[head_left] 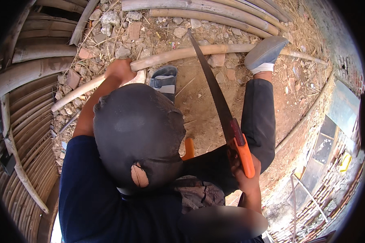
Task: The person saws a bamboo pole by hand, holding the pole with one hand while moving a saw back and forth across it.
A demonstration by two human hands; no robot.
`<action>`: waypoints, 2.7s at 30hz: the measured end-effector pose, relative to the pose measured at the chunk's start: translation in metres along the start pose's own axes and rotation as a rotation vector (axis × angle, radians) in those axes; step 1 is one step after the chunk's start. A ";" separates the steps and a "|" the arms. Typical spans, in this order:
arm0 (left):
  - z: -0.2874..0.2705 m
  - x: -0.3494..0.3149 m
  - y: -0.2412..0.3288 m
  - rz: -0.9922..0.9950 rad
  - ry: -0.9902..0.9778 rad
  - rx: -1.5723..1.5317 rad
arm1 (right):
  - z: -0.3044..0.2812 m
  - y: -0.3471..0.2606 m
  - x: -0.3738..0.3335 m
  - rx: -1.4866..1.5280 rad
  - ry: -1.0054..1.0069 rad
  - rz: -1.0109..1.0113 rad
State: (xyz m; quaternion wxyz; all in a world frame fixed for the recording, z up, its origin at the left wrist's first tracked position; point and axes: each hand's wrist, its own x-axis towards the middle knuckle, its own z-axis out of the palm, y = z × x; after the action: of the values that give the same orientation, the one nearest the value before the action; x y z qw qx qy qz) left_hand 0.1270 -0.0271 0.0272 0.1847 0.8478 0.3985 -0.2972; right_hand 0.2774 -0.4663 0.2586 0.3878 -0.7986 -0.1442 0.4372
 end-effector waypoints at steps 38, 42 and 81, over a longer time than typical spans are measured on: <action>0.010 0.000 0.000 -0.052 -0.010 0.016 | -0.043 -0.005 0.008 0.050 -0.037 0.154; 0.007 -0.004 0.001 -0.027 -0.026 0.013 | -0.017 -0.014 0.064 0.135 -0.122 0.183; 0.032 0.003 -0.008 -0.004 0.102 -0.020 | -0.032 -0.015 0.011 0.136 -0.090 0.178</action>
State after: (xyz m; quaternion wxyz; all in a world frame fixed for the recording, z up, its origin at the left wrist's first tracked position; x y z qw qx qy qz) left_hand 0.1107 -0.0381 0.0009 0.1722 0.8591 0.4120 -0.2501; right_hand 0.3109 -0.4660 0.2734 0.3936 -0.7596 -0.0600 0.5143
